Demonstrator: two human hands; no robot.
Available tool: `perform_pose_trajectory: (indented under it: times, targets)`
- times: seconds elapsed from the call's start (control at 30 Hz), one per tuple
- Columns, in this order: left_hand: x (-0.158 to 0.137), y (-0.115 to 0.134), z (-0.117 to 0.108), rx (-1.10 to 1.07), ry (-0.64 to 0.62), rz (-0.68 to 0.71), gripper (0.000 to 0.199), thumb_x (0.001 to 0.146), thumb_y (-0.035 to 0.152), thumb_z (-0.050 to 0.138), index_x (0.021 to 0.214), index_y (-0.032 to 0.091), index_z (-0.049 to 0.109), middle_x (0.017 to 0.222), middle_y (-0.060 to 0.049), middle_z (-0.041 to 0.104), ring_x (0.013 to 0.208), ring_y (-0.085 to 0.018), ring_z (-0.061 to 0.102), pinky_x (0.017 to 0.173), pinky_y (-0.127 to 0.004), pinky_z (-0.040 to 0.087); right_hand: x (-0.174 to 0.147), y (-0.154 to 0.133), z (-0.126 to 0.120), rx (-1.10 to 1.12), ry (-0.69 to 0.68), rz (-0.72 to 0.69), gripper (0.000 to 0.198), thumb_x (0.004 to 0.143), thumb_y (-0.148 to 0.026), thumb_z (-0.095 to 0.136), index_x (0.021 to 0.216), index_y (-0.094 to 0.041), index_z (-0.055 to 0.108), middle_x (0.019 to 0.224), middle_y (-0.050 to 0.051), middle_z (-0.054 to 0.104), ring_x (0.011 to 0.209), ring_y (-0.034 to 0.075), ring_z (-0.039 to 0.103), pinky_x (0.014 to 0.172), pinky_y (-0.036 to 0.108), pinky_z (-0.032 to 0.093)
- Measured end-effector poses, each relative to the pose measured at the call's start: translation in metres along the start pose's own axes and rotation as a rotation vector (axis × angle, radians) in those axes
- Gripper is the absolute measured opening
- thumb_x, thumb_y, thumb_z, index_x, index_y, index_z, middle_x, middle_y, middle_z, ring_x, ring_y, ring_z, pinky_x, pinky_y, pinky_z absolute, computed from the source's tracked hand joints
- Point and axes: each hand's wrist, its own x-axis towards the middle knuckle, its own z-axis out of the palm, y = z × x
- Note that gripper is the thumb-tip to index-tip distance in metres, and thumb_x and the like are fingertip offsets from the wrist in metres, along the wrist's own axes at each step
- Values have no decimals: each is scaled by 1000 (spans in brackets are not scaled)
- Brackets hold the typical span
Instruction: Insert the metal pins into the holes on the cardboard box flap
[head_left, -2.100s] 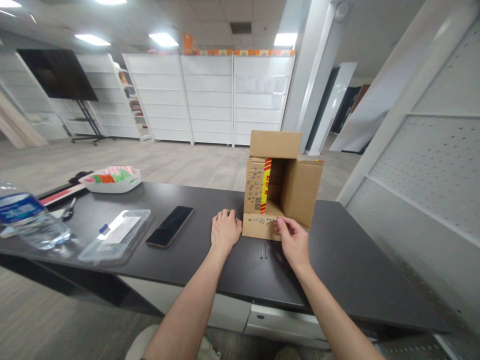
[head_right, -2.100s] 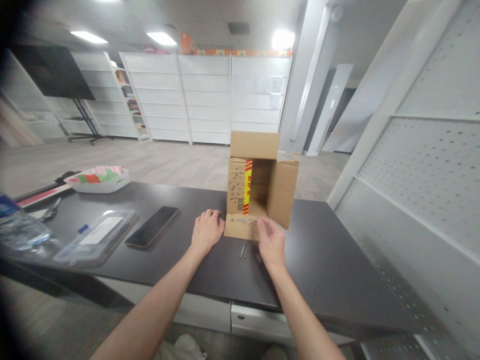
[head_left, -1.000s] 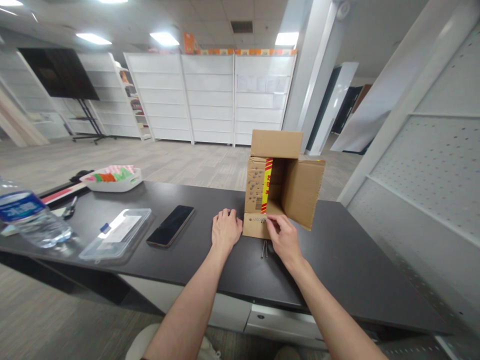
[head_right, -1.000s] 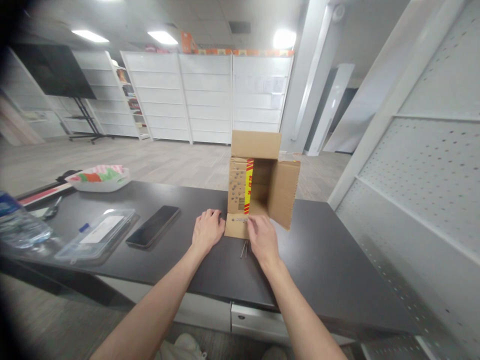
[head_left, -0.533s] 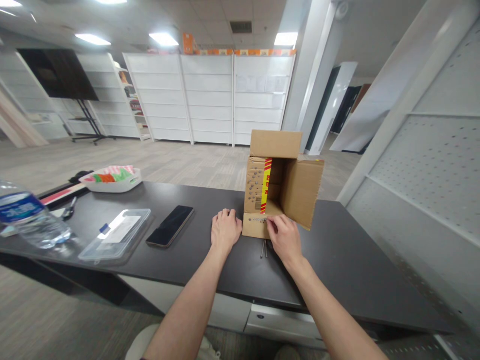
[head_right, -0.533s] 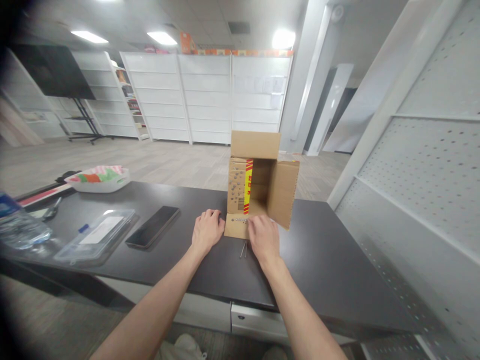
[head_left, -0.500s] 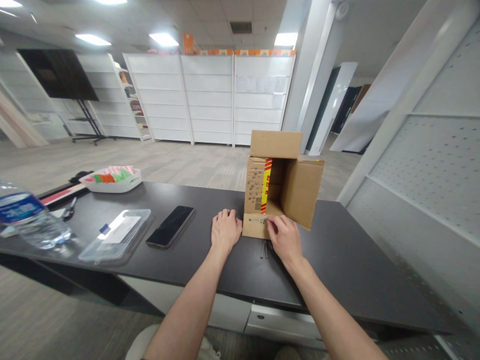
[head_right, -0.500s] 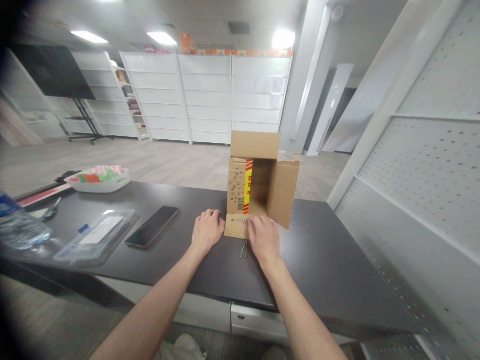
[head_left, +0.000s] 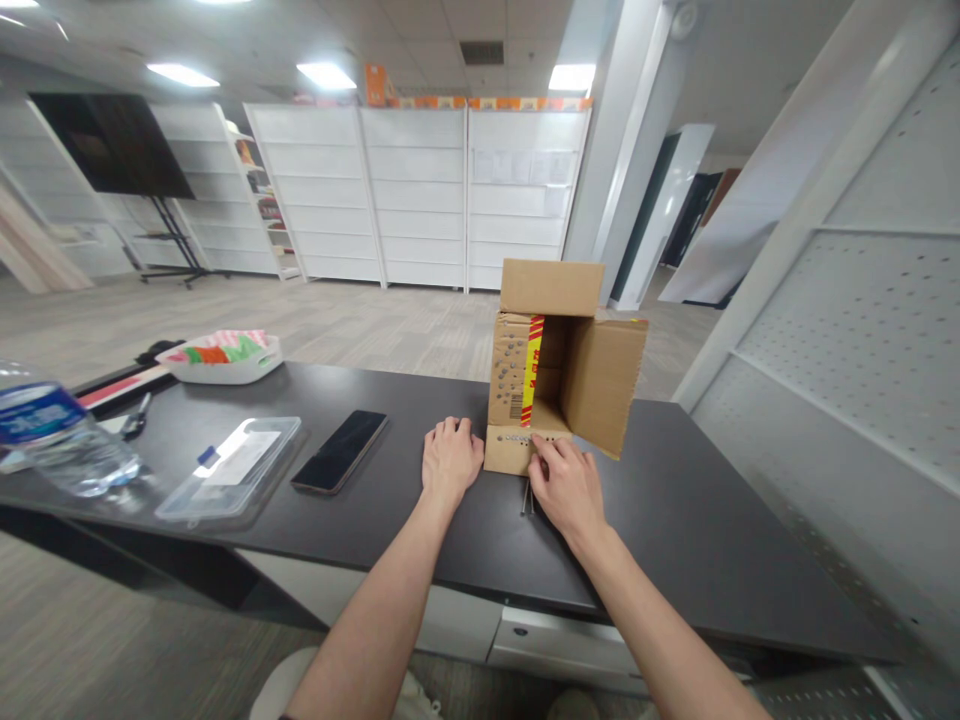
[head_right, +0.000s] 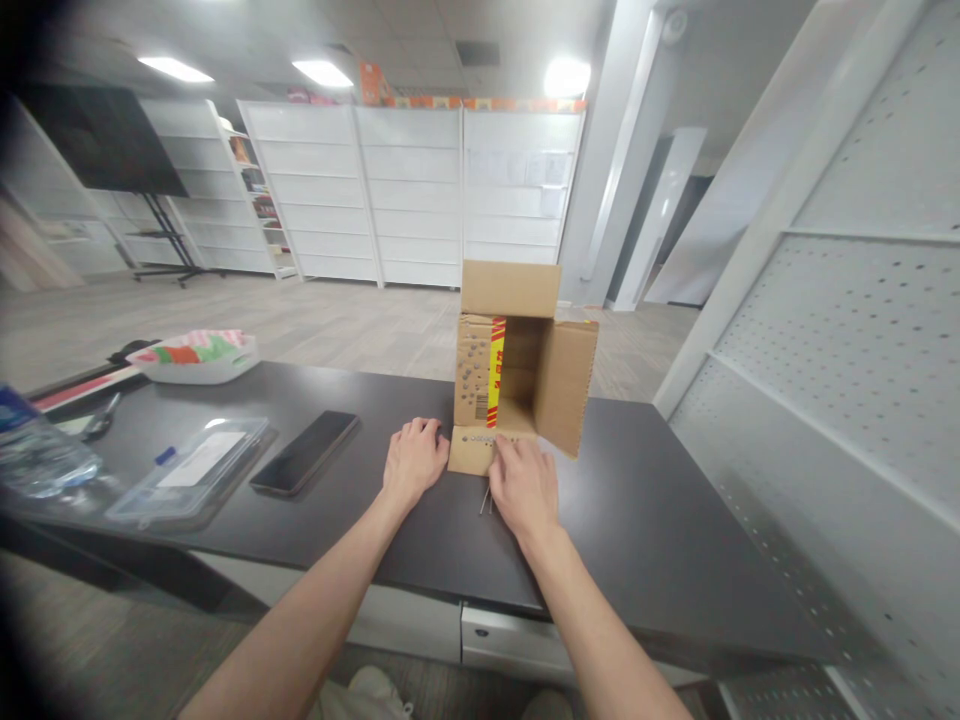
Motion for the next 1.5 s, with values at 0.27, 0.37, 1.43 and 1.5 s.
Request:
perform_pose_trajectory:
  times: [0.27,0.37,1.43,1.5]
  targets:
    - [0,0,3,1,15,-6,29,94,26,42,112,21,64,119,-11,62,113,-25,55,97,-39,40,-2,0,0,14,3,-16,30,93,-19,51,117,-19,68,92,9,67,89,24,59,75,35,36]
    - [0,0,3,0,20,1,29,94,26,42,112,20,63,118,-11,62,112,-25,55,97,-39,40,-3,-1,0,15,16,-17,31,93,-19,50,119,-20,66,93,8,67,88,24,59,75,34,36]
    - [0,0,1,16,9,2,30,94,26,41,113,21,63,120,-11,63,113,-25,55,96,-38,40,-35,-3,-33,274,-235,-184,24,91,-30,62,112,-22,70,121,8,70,109,27,60,94,46,42]
    - [0,0,2,17,13,4,30,94,26,41,113,21,63,119,-11,63,112,-25,56,96,-38,40,-35,-4,-33,286,-244,-189,22,90,-29,63,110,-21,70,120,8,70,109,27,59,94,46,41]
